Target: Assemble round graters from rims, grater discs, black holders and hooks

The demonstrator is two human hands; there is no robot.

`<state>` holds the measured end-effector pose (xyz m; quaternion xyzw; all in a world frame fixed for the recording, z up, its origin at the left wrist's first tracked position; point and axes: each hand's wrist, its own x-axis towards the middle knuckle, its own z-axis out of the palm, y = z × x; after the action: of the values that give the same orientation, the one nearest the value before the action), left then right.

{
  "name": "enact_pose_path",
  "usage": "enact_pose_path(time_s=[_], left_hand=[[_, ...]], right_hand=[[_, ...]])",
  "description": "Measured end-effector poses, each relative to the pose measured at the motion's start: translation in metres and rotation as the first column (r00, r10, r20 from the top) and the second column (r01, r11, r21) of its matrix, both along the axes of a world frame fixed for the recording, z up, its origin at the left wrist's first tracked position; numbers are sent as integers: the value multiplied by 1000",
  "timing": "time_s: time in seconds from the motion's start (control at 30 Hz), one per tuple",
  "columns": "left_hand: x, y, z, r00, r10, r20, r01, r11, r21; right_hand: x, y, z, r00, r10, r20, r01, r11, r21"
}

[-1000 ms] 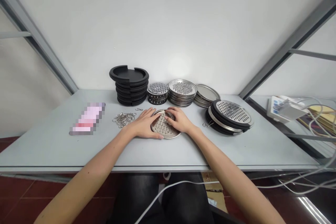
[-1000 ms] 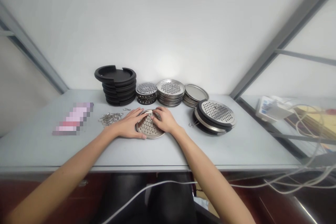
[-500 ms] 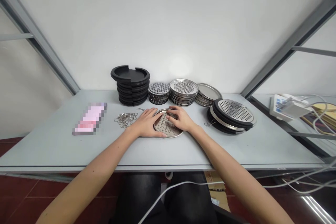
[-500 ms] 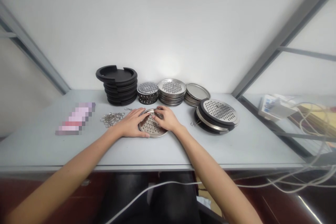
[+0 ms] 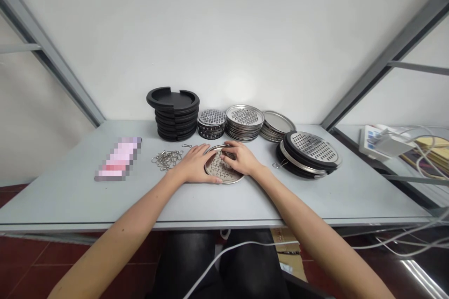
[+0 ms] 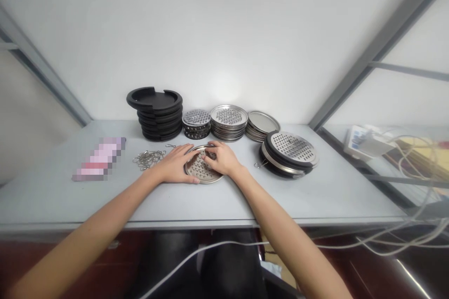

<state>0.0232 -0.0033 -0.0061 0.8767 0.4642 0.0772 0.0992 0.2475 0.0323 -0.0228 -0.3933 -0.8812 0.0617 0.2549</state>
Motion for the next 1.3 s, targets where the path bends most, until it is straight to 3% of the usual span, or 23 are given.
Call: enact_pose_path(time_s=[0.3,0.5,0.63,1.3], left_hand=[[0,-1,1,1000,-12,11,12,1000,1],[-1,0,2,1000,-17,7,17,1000,3],[-2,1,2,999,-16,28,17,1000,-15],[-1,-1,5,1000,-12,-14,11,1000,-25]], right_hand=[[1,2,2,1000,16,14,-16,1000,-12],[0,0,-2,993,-18,-120,16,1000,-18],[0,0,-1,980,72,-187,-70,997,13],[-3,-1,6,990,82,-111,-85,996,-24]])
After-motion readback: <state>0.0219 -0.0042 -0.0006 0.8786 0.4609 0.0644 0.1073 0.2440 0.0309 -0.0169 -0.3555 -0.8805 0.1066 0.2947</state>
